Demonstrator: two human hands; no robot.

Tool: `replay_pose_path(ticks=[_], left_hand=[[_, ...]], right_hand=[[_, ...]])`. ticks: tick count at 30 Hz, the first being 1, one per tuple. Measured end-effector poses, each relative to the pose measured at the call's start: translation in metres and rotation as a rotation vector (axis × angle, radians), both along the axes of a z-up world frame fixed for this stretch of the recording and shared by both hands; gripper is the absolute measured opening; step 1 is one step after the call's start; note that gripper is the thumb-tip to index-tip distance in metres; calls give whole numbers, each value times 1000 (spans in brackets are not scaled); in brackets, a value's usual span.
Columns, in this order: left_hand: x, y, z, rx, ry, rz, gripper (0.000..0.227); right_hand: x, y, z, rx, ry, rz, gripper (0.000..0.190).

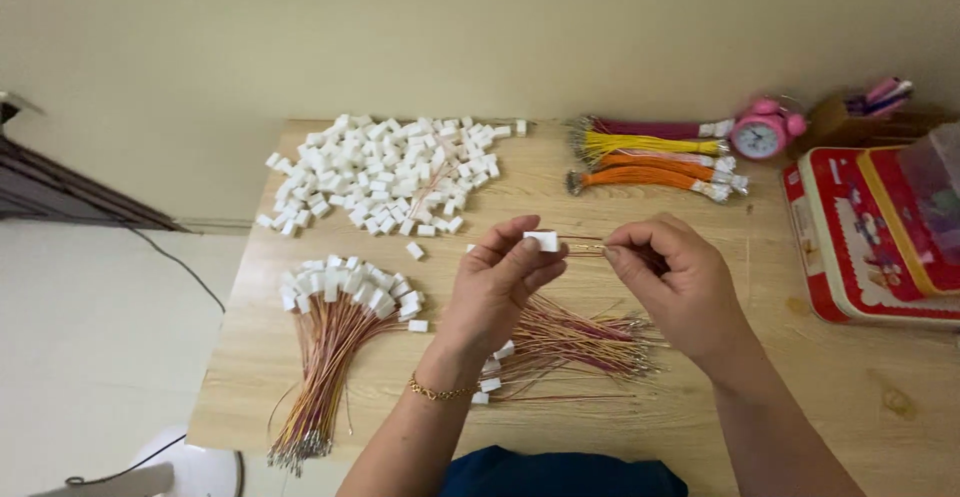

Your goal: Inserting electrical wires into white plastic connector housings to assemble wire harnesses.

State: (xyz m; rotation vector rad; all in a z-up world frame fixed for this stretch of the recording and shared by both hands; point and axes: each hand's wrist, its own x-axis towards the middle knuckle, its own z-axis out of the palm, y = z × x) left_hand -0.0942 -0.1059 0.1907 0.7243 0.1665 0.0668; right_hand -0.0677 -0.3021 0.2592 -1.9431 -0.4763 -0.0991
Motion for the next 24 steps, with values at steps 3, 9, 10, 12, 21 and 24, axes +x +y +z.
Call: replay_pose_path(ticks=[3,9,10,12,21,24], left_hand=[[-6,1,-1,-90,3,-12,33],[-9,6,0,-194,-2,-59,32],[-9,7,3,-204,5,-73,32],[-9,8,4,-209,2,-73,32],[-7,9,1,-186,20,-95,32],[-6,7,-1,-169,13,-101,30]], right_hand=[[-9,11,5,-87,-115,-17,7],[-16,19,15,-128,-135,4,7],[-15,19,14,-137,-155,7,6],[-16,20,17,-152,-171,0,5],[-15,19,16,-174,-181,17,4],[-12,20,12,-181,-186,2,3]])
